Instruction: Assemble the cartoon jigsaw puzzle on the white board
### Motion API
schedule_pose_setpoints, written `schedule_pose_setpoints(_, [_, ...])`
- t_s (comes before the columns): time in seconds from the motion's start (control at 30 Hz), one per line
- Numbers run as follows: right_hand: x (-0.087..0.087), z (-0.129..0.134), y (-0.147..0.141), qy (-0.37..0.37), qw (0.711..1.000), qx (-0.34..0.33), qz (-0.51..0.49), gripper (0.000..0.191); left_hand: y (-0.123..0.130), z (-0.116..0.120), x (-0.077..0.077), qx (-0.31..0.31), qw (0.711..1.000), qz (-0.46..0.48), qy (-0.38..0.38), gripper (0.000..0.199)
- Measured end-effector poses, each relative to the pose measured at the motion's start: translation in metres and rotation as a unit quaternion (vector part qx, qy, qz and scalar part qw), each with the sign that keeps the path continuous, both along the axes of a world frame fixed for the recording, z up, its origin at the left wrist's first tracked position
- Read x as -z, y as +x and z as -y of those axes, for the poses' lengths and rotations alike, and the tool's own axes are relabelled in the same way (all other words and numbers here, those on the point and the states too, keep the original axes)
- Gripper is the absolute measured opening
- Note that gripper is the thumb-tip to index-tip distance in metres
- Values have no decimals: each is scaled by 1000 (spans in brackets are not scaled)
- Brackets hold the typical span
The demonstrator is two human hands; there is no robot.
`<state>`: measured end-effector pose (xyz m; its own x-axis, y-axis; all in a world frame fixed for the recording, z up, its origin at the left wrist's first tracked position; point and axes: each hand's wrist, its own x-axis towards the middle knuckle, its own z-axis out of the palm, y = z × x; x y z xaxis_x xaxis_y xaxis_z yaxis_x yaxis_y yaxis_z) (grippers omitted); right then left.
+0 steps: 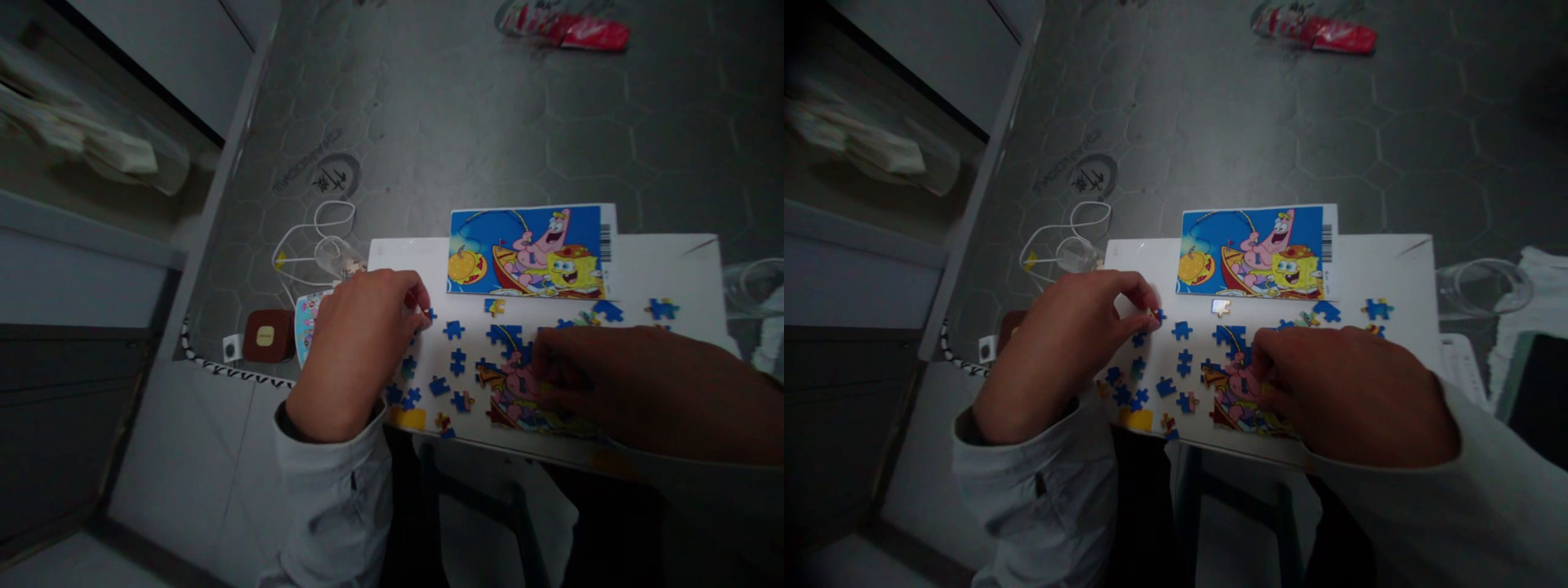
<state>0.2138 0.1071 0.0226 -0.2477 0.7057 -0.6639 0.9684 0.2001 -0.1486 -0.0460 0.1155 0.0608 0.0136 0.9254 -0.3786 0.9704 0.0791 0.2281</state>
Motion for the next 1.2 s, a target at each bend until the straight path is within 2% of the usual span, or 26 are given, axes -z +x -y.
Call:
schedule_pose_setpoints(0.17, [0, 1, -1, 11, 1000, -21, 6, 29, 2, 4, -1, 34, 999, 22, 19, 7])
schedule_pose_setpoints(0.3, [-1, 1, -1, 1, 1000, -31, -2, 22, 8, 5, -1, 65, 993, 103, 10, 26])
schedule_pose_setpoints(0.4, [-3, 0, -3, -13, 999, -29, 12, 20, 14, 8, -4, 88, 987, 136, -12, 27])
schedule_pose_setpoints(0.57, [-7, -1, -6, -9, 1000, -19, 19, 19, 18, 13, -8, 98, 987, 126, -24, 25])
schedule_pose_setpoints(0.73, [-8, -2, -5, -21, 999, -30, 22, 21, 19, 13, -7, 131, 981, 129, -58, 31])
schedule_pose_setpoints(1.0, [-7, -2, -5, -30, 999, -9, 15, 15, 23, 10, -8, 120, 984, 109, -81, 31])
schedule_pose_setpoints(1.2, [-5, 0, -2, -10, 1000, -19, 16, 22, 23, 11, -8, 136, 981, 108, -88, 32])
